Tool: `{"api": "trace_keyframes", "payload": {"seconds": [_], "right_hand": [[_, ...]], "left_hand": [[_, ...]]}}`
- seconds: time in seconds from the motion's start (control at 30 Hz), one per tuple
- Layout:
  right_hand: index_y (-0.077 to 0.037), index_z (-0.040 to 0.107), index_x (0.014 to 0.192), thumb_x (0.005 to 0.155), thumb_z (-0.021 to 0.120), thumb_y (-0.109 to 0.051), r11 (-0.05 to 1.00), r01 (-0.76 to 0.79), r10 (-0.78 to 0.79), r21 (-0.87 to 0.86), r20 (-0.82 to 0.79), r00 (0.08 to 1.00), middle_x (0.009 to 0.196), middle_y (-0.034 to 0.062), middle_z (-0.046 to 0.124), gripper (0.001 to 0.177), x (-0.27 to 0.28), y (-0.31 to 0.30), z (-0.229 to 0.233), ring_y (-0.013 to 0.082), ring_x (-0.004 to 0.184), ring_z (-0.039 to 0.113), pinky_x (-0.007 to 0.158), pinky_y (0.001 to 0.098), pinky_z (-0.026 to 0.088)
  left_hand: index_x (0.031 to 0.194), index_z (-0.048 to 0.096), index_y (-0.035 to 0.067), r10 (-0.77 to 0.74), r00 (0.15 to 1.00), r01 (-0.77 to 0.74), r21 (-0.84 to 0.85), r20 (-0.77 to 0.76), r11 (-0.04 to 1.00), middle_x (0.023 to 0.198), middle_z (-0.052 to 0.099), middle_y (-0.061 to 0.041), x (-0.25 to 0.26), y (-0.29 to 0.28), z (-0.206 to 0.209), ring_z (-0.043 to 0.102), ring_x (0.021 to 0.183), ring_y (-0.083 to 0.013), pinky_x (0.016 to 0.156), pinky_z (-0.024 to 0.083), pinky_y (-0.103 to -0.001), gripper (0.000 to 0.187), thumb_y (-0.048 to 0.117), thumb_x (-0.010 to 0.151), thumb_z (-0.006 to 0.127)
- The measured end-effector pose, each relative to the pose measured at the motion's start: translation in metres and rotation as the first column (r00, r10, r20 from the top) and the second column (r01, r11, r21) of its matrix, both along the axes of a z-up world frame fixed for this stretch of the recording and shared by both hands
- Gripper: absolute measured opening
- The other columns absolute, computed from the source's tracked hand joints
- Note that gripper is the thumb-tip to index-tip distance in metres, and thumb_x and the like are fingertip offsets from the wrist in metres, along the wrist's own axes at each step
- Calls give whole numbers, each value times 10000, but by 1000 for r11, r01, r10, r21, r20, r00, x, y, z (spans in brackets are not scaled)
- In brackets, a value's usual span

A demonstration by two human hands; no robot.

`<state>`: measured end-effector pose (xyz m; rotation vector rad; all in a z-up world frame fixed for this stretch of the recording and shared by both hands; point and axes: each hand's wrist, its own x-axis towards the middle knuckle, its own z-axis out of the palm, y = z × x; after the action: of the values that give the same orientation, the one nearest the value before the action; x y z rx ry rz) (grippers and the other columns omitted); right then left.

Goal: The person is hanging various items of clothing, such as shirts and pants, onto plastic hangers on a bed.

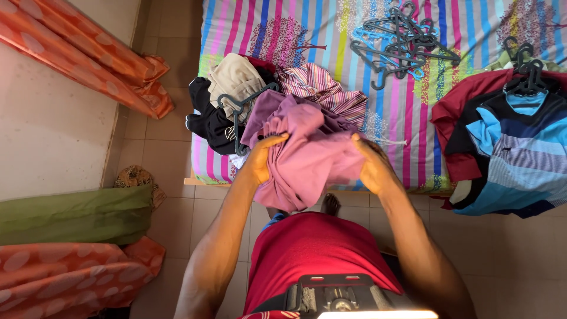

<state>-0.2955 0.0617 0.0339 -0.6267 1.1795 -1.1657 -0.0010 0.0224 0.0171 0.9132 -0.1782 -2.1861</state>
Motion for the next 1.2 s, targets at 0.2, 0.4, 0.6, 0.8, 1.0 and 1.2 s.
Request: {"api": "trace_keyframes", "payload": {"seconds": [0.2, 0.4, 0.6, 0.8, 1.0, 1.2], "right_hand": [[-85, 657, 1158, 1012, 723, -167, 982, -166, 133, 92, 286, 949, 1084, -17, 648, 180, 16, 2, -28, 109, 1046, 596, 887, 288, 490], [-97, 651, 1255, 1002, 652, -123, 993, 116, -111, -23, 175, 978, 1189, -20, 685, 254, 18, -39, -43, 85, 1126, 625, 990, 239, 505], [-131, 637, 1318, 1051, 595, -174, 988, 16, -14, -152, 14, 1000, 1215, -94, 653, 273, 32, -49, 15, -1, 1152, 562, 1006, 182, 437], [-115, 637, 1290, 1142, 578, -243, 964, -111, 88, -241, -103, 991, 1010, -114, 534, 205, 53, -62, 8, -5, 872, 410, 755, 216, 348], [-213, 638, 1244, 1085, 572, -354, 975, -209, 170, -75, -355, 919, 1040, -116, 585, 222, 91, -81, -34, 12, 878, 459, 763, 237, 414], [-186, 558, 1282, 1010, 620, -329, 929, -363, 355, 68, -436, 827, 1153, -66, 588, 314, 138, -79, -79, 59, 1008, 567, 824, 329, 552]], "left_hand": [[1182, 721, 53, 79, 994, -77, 41, -69, 996, 1129, 753, -72, 8, 12, 11, 713, 1054, -212, 958, 576, -403, 335, 82, 849, 744], [1190, 702, -5, -113, 994, 113, -32, -1, 993, 1155, 748, -112, 29, 21, -6, 723, 1035, -222, 962, 571, -397, 369, 111, 848, 777], [1132, 714, -4, -328, 882, 400, -168, 340, 901, 1103, 765, -104, 45, 34, -38, 734, 1002, -190, 940, 556, -349, 355, 51, 790, 794], [1074, 713, 0, -45, 959, 53, 20, -281, 998, 1015, 760, -121, 78, 42, -48, 726, 976, -251, 930, 572, -424, 179, 95, 921, 716], [1239, 657, 5, 138, 978, -151, -73, -156, 986, 1124, 736, -115, 145, 68, -34, 719, 1049, -240, 976, 568, -407, 379, 27, 861, 673], [1341, 558, -49, 404, 898, -436, -221, -174, 873, 1168, 694, -192, 219, 86, -23, 706, 1050, -345, 936, 577, -499, 547, 5, 815, 695]]}}
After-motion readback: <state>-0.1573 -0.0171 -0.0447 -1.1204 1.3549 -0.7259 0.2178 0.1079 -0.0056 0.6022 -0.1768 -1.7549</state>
